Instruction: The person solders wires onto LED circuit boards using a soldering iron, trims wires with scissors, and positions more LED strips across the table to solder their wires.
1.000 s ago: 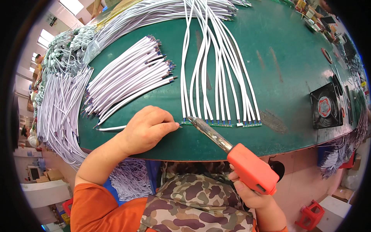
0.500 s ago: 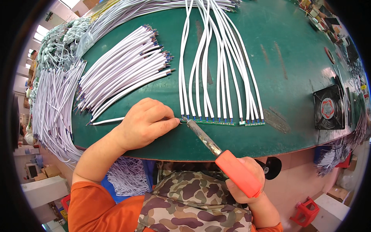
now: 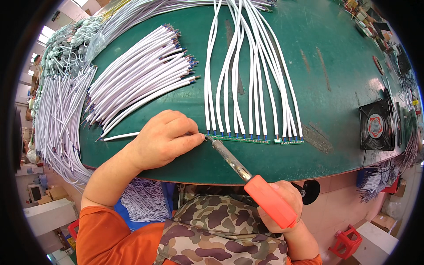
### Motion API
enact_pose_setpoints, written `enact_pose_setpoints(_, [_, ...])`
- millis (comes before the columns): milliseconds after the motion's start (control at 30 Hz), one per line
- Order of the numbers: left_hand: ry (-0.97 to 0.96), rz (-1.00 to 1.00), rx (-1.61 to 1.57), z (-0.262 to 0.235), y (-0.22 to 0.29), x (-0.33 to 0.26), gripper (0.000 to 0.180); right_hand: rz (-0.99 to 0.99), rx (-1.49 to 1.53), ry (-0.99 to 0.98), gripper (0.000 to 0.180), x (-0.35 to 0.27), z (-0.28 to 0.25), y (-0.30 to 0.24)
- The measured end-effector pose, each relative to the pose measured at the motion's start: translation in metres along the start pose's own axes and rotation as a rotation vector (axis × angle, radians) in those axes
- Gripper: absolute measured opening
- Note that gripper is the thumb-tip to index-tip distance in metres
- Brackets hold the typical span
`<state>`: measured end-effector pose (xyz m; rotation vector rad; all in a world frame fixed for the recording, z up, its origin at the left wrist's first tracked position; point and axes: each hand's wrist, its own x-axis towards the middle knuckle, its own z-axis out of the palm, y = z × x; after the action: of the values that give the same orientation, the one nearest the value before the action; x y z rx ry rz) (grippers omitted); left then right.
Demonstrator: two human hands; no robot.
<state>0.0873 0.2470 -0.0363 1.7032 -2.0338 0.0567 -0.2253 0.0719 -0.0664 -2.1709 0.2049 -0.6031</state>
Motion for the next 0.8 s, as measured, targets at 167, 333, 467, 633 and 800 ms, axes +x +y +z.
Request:
enact_pose_setpoints(167, [-0.016, -0.007, 0.004, -0.0018, 0.0002, 0.0004, 0.023, -0.013, -0.005, 0.007, 0.017, 0.0025, 0.0006, -0.0019])
enact_pose_setpoints(333, [0.0, -0.007, -0.009, -0.0005, -0.0001, 0.0007, 0.023, -0.017, -0.028, -0.003, 0.019, -0.0004, 0.0008, 0.0012])
enact_pose_setpoints(467, [-0.015, -0.002, -0.014, -0.0012, -0.0007, 0.0024, 0.023, -0.006, -0.014, 0.019, 0.021, -0.0013, 0.0015, 0.0007])
enact_pose_setpoints(633, [-0.011, -0.002, -0.014, -0.0005, -0.0007, 0.0013, 0.023, 0.028, -0.023, 0.012, 0.024, -0.004, 0.0015, 0.0016])
enact_pose_setpoints(800, [-0.011, -0.004, -0.017, -0.0004, -0.0008, 0.0012, 0.023, 0.057, -0.017, -0.005, 0.025, -0.0048, 0.0008, 0.0015])
